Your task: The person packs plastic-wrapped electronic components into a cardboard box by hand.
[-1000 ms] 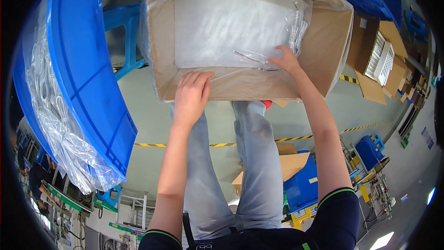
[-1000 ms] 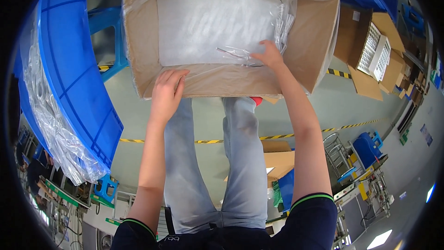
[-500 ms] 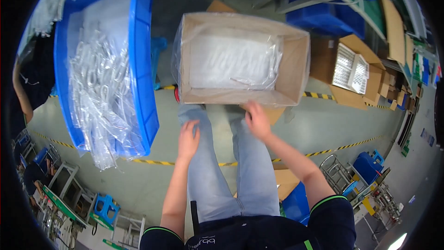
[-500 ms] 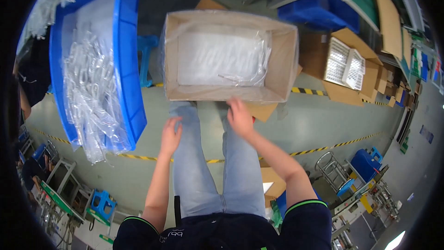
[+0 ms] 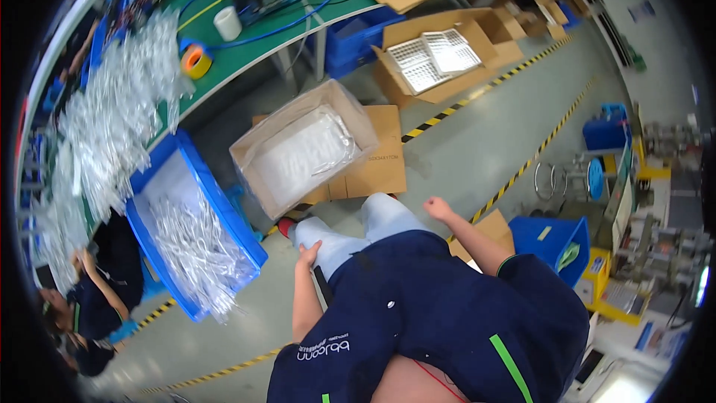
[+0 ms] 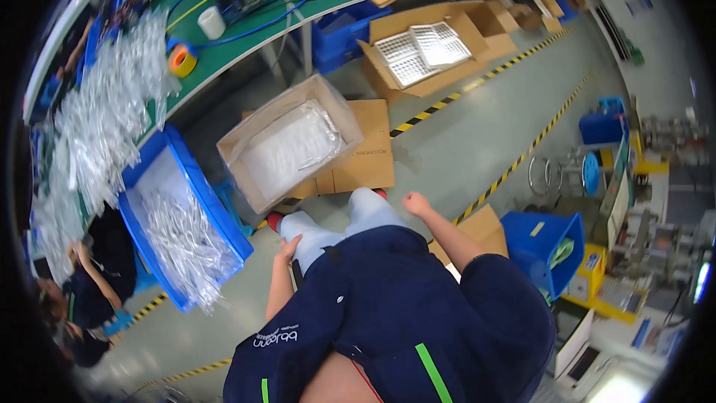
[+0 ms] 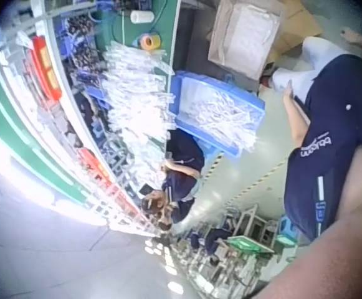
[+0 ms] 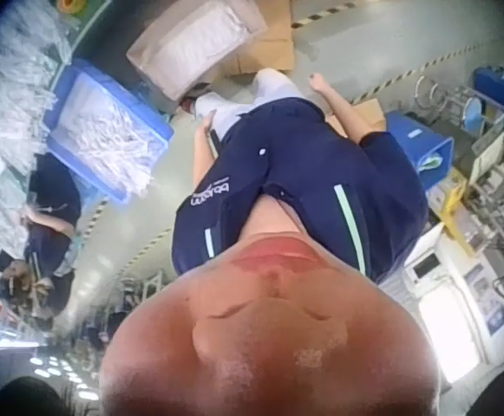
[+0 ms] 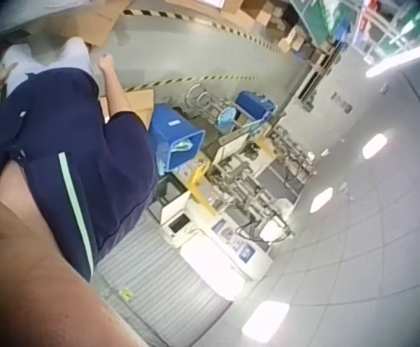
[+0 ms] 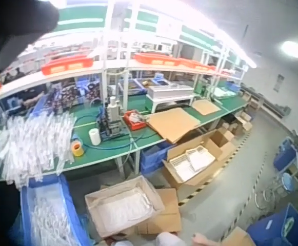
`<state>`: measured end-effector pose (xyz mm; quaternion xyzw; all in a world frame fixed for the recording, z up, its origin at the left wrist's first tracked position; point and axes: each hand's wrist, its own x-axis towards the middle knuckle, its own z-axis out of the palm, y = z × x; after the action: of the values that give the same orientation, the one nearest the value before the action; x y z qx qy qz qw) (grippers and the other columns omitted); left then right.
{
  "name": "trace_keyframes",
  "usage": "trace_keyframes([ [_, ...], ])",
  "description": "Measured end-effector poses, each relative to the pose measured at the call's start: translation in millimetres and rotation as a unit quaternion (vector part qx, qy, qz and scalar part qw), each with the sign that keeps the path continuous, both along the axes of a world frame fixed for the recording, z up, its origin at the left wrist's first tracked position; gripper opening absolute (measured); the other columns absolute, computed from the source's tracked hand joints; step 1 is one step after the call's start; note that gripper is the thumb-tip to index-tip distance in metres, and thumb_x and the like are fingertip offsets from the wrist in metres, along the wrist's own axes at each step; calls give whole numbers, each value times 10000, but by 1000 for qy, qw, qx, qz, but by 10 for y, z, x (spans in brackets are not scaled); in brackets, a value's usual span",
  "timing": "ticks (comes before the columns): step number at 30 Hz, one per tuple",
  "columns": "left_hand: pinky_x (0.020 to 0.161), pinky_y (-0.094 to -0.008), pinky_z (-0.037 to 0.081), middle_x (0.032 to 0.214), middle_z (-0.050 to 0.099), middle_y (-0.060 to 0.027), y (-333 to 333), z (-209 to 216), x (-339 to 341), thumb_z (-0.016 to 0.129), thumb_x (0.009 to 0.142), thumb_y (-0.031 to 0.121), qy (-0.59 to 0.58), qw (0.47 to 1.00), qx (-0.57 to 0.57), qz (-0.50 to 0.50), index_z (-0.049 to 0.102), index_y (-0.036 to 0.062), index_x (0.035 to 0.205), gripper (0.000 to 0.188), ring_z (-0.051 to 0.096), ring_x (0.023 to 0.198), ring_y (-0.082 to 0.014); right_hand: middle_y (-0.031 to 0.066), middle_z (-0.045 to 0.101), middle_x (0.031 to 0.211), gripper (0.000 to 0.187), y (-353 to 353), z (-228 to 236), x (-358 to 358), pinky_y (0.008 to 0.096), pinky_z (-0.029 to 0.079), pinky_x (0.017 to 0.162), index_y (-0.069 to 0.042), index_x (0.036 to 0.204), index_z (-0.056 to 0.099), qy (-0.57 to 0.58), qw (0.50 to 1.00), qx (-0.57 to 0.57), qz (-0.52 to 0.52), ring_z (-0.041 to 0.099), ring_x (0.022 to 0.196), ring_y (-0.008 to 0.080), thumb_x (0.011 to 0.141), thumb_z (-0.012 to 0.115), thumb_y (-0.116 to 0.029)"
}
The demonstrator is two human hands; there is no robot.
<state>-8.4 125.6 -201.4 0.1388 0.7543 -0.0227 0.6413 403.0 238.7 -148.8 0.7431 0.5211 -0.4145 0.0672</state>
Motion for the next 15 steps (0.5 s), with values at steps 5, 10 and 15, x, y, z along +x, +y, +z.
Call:
trace_keyframes([
  [5,819,-526,409,1342,300,-161,236,-140,-203,621,661,585,-81,994,-62,-39,263,102,1335,903,422,1114,-357,62,605,917,299,-17,571,48,298,456,712,-22,1009,568,234,963,33,-127,584,778,164,817,539,-249],
  [10,811,-516,427,1364,286,-154,297,-230,-278,648,668,503,-93,988,-52,-116,327,126,1312,813,416,1120,-398,40,566,1016,258,78,2318,-69,256,416,797,-32,1083,528,352,892,247,-139,535,897,117,870,493,-173],
  [15,917,-534,323,1400,239,-105,573,-143,-22,577,737,490,-135,976,-77,-151,224,153,1362,793,251,1243,-394,36,559,924,188,260,3909,242,245,418,756,-14,1013,534,380,765,509,-109,528,860,105,864,477,-113],
])
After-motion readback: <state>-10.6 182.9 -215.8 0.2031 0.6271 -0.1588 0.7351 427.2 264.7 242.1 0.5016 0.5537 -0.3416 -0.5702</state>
